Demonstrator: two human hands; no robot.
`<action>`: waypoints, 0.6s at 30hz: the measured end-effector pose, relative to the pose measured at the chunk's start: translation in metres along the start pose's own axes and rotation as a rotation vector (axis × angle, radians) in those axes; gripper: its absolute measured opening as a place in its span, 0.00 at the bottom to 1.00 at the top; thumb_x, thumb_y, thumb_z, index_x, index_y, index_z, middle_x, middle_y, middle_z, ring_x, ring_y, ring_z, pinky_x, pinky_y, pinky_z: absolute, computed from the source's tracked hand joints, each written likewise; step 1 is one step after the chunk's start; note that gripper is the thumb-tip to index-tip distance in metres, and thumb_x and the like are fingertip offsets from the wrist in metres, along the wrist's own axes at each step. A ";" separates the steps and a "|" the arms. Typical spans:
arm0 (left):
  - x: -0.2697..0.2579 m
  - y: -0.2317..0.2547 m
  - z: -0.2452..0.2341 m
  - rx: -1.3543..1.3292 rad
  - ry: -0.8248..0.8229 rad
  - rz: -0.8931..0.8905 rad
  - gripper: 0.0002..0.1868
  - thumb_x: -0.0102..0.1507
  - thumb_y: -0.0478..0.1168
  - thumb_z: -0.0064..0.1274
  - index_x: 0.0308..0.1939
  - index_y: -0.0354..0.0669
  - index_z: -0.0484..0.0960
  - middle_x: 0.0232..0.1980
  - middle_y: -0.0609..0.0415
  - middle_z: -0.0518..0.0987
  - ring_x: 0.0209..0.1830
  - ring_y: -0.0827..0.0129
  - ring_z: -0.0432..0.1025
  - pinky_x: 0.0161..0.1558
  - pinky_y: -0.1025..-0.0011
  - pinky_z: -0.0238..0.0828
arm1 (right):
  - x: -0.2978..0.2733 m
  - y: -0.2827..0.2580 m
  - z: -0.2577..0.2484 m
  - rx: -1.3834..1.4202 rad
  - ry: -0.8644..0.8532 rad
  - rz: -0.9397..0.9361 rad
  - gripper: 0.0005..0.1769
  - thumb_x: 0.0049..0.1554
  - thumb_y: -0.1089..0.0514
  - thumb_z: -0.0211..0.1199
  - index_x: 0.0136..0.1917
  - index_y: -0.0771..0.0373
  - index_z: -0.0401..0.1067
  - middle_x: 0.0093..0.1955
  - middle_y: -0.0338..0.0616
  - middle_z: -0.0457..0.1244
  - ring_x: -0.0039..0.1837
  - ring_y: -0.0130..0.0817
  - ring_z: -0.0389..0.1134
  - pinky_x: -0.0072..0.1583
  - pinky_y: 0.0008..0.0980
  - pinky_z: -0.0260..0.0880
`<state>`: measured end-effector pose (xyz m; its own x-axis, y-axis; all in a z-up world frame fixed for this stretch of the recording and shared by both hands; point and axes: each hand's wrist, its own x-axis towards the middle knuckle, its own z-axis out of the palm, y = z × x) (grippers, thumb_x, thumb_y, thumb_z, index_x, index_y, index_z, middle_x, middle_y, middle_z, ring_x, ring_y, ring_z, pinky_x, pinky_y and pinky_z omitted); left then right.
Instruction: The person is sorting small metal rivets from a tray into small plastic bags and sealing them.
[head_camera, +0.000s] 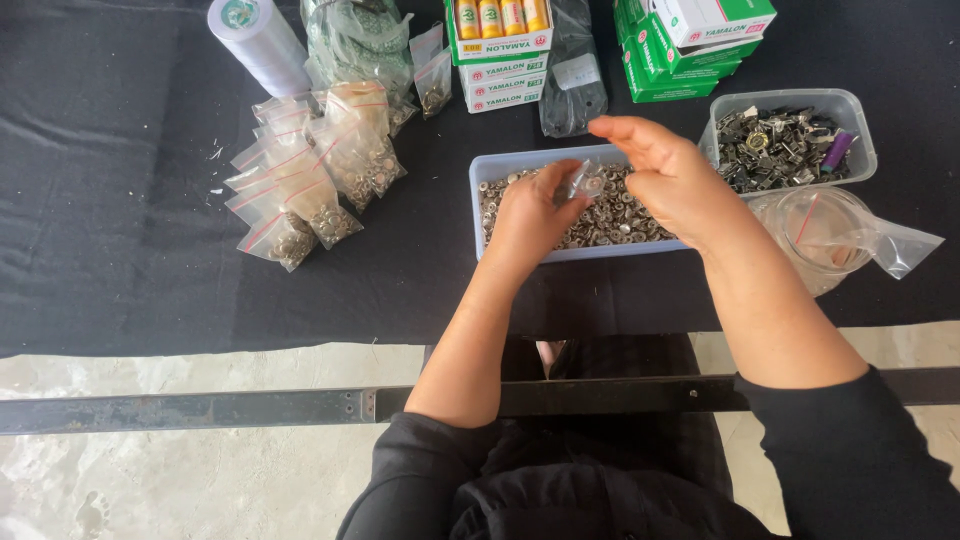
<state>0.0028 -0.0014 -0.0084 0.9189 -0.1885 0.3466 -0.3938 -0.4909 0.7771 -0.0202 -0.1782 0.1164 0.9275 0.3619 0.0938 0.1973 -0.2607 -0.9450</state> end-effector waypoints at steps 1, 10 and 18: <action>-0.001 0.002 -0.001 0.002 0.001 0.000 0.26 0.59 0.46 0.64 0.60 0.50 0.79 0.45 0.45 0.86 0.50 0.46 0.80 0.56 0.53 0.71 | -0.001 0.009 -0.004 0.002 -0.001 -0.001 0.45 0.48 0.83 0.35 0.75 0.63 0.63 0.79 0.65 0.52 0.82 0.58 0.42 0.76 0.62 0.38; -0.004 0.008 -0.020 -1.332 -0.033 -0.018 0.28 0.72 0.52 0.56 0.72 0.45 0.73 0.65 0.41 0.79 0.63 0.59 0.76 0.66 0.60 0.70 | -0.016 0.076 -0.002 0.073 0.183 0.008 0.28 0.61 0.74 0.48 0.72 0.61 0.68 0.74 0.53 0.60 0.81 0.41 0.51 0.78 0.50 0.49; -0.008 -0.008 -0.007 -1.432 -0.211 -0.103 0.45 0.71 0.56 0.50 0.84 0.51 0.42 0.70 0.29 0.69 0.48 0.50 0.80 0.46 0.56 0.83 | -0.012 0.045 0.026 -0.049 0.199 -0.096 0.19 0.66 0.51 0.63 0.67 0.60 0.72 0.78 0.64 0.51 0.83 0.66 0.38 0.78 0.61 0.38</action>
<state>-0.0016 0.0100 -0.0134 0.8808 -0.3867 0.2733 0.1036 0.7206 0.6856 -0.0307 -0.1711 0.0650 0.9471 0.2045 0.2472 0.2984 -0.2786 -0.9129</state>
